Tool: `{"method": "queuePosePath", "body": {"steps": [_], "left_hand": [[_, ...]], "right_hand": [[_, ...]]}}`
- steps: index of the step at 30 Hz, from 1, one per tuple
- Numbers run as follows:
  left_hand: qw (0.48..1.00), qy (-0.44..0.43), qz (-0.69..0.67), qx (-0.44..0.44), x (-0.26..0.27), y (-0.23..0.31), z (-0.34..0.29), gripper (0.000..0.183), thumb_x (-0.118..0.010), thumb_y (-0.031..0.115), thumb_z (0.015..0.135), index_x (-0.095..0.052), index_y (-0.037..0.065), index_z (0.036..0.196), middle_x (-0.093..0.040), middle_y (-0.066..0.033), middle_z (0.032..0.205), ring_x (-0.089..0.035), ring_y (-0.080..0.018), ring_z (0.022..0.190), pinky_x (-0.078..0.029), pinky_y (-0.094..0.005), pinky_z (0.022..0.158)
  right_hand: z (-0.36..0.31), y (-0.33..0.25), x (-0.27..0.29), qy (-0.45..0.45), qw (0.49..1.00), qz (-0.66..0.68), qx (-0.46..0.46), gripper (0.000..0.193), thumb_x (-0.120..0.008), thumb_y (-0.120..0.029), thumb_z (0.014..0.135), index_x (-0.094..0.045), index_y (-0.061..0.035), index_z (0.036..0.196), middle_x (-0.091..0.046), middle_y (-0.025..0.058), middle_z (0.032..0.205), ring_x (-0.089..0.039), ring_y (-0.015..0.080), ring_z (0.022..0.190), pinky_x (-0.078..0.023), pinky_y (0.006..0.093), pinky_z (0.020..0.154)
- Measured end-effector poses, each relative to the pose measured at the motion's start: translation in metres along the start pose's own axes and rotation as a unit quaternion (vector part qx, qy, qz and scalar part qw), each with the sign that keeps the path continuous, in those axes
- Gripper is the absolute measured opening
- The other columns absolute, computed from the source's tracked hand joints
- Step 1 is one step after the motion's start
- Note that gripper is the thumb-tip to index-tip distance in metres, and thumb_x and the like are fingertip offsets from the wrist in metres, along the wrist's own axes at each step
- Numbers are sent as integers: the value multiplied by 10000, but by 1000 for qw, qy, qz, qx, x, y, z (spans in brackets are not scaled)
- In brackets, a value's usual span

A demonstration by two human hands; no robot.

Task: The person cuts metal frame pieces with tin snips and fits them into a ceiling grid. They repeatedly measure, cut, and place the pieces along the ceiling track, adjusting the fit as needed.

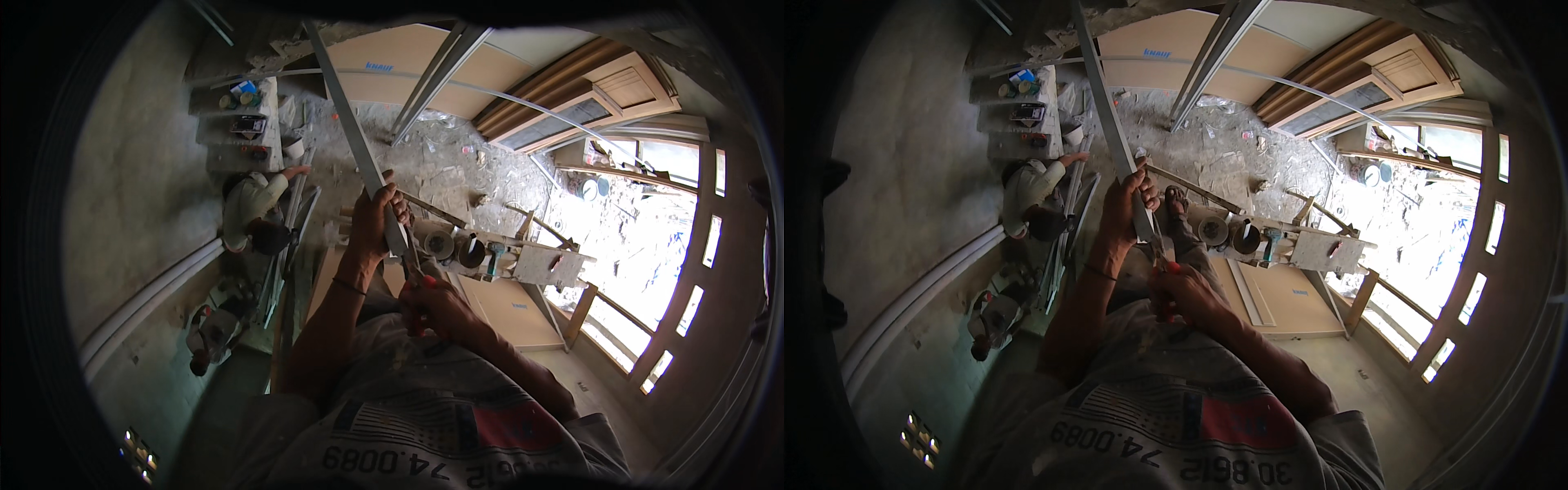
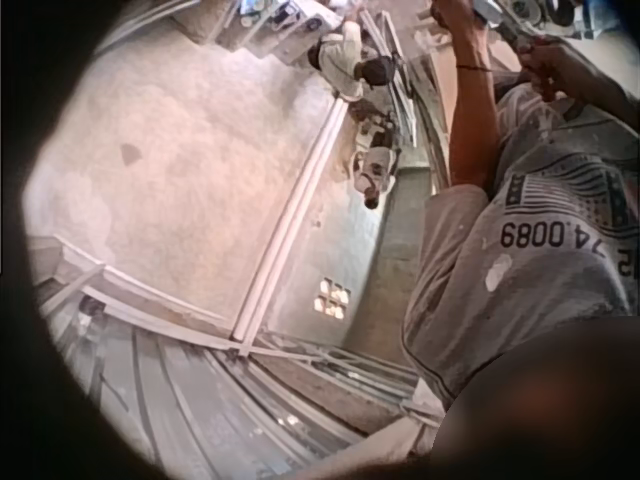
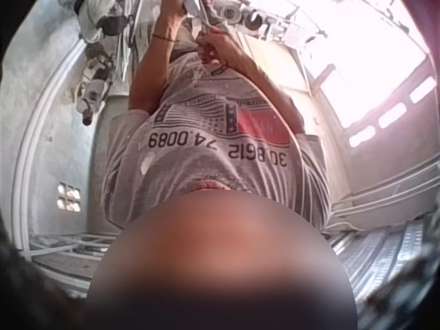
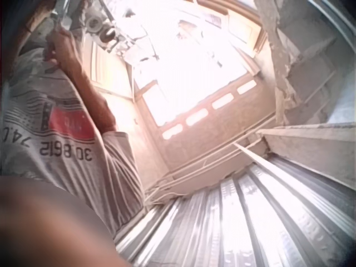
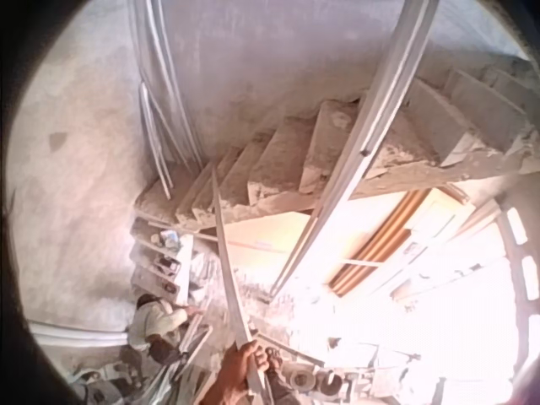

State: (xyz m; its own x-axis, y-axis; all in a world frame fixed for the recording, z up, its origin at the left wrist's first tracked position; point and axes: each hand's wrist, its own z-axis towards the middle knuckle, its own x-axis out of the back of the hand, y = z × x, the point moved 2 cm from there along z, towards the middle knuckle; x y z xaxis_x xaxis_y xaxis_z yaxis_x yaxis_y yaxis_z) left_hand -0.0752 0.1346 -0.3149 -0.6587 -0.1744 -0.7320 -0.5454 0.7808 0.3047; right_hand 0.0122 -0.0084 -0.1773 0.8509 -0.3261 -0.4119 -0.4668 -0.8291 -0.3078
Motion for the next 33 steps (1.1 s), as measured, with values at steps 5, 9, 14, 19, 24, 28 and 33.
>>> {"method": "queuePosePath", "body": {"steps": [5, 9, 14, 19, 24, 28, 33], "left_hand": [[1000, -10, -9, -2, 4, 2, 0, 472, -611, 92, 1011, -451, 67, 1455, -520, -29, 858, -536, -134, 696, -508, -321, 610], [1000, -5, -19, -2, 6, 0, 1, 480, -610, 66, 1004, -458, 52, 1459, -527, -41, 867, -536, -138, 714, -508, -324, 629], [1000, -9, -14, -12, 10, -5, 1, 475, -617, 62, 1000, -477, 36, 1453, -538, -45, 885, -537, -138, 725, -509, -326, 641], [1000, -8, -15, -19, 16, -12, 0, 463, -617, 58, 1001, -489, 34, 1445, -535, -42, 882, -536, -135, 725, -508, -326, 647], [999, -28, -23, -19, 17, -17, 0, 461, -623, 64, 999, -492, 39, 1440, -530, -35, 877, -536, -130, 727, -506, -329, 652], [999, -21, -33, -16, 18, -18, 2, 439, -631, 73, 997, -502, 52, 1416, -532, -37, 875, -540, -133, 724, -511, -329, 652], [1000, 23, -7, 10, 14, -17, 0, 307, -645, 74, 998, -503, 80, 1269, -553, -41, 894, -564, -139, 721, -524, -330, 637]], "right_hand": [[4, 3, 5, 2, 1000, -14, -17, 140, -539, -186, 1025, -561, -58, 974, -589, 75, 695, -590, 198, 585, -485, 335, 554], [20, 19, 10, -23, 995, 96, -23, 136, -540, -173, 1020, -560, -55, 956, -572, 81, 685, -585, 212, 574, -475, 360, 538], [28, 30, 12, -27, 990, 129, -40, 131, -547, -169, 1005, -556, -63, 927, -532, 75, 669, -547, 222, 555, -460, 380, 537], [28, 30, 9, -10, 995, 96, -36, 150, -555, -186, 991, -534, -92, 875, -473, 49, 663, -467, 212, 546, -416, 387, 544], [31, 35, 4, -29, 984, 167, -60, 175, -549, -210, 1010, -526, -107, 869, -447, 36, 676, -455, 206, 576, -409, 394, 578], [27, 34, 4, 0, 988, 144, -51, 176, -552, -209, 1019, -529, -113, 873, -443, 28, 676, -456, 193, 578, -409, 384, 579], [23, 28, 3, -3, 992, 120, -31, 170, -557, -205, 1022, -543, -92, 896, -478, 34, 677, -496, 186, 583, -452, 375, 578]]}}
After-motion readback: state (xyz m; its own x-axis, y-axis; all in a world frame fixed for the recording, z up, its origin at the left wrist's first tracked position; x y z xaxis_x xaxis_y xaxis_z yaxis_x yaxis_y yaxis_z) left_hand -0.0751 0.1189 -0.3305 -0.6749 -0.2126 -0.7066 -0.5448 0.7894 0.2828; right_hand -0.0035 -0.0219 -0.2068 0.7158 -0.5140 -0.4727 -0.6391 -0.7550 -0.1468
